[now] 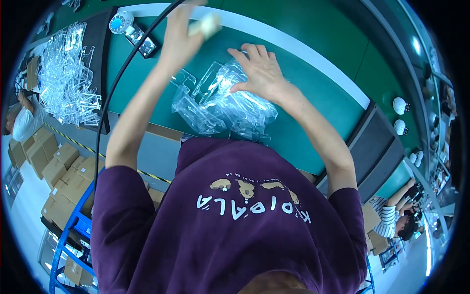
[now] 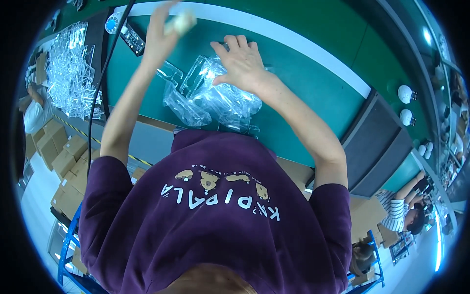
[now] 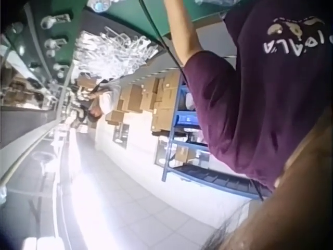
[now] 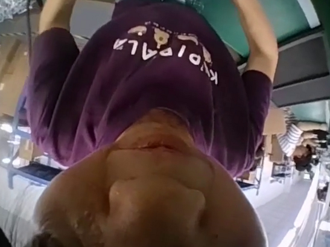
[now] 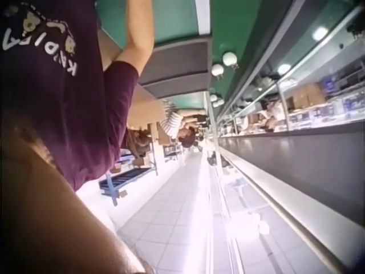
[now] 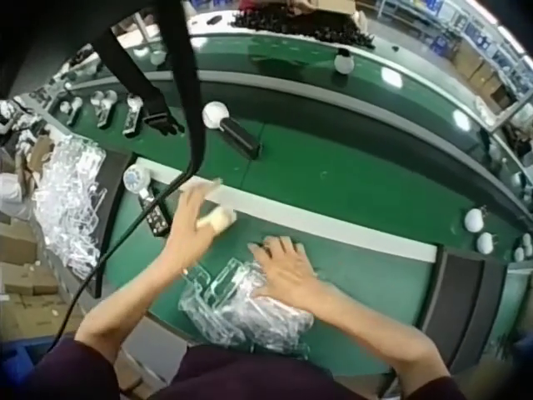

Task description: Assembling small circular plastic components onto a base device and packing them into a cardboard box.

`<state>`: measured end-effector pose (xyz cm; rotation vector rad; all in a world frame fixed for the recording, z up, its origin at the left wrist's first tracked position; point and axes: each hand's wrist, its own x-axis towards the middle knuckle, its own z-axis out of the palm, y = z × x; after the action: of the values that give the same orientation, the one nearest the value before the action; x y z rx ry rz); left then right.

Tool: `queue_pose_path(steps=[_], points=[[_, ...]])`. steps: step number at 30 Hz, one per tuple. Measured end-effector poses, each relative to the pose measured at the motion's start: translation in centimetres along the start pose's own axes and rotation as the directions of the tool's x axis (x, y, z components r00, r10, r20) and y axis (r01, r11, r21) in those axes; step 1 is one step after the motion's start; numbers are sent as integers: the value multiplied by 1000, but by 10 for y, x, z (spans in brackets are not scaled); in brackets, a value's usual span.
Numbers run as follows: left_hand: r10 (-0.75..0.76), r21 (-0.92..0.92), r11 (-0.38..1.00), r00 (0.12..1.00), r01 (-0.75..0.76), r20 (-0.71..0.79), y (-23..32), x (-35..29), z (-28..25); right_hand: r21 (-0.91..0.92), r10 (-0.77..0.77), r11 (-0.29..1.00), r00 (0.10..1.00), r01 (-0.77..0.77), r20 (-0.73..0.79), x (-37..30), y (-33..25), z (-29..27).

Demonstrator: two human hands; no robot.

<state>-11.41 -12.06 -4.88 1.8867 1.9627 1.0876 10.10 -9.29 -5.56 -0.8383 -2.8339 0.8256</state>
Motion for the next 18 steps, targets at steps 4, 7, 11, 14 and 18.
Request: queue_pose_path(steps=[4, 7, 11, 14, 18], points=[[38, 80, 994, 923, -75, 383, 52, -107, -24, 49, 126, 989, 974, -138, 191, -4, -5, 4], [-40, 345, 929, 894, -131, 447, 51, -151, -10, 100, 183, 971, 942, -219, 282, -4, -7, 7], [-20, 352, 926, 912, -138, 409, 50, -146, 7, 118, 261, 941, 905, -316, 337, -5, -5, 9], [3, 335, 931, 922, -143, 386, 52, -139, 10, 149, 322, 915, 900, -376, 292, -7, -4, 14], [-12, 351, 930, 945, -110, 327, 56, -138, 14, 358, 339, 849, 921, -388, 194, -24, 6, 16]])
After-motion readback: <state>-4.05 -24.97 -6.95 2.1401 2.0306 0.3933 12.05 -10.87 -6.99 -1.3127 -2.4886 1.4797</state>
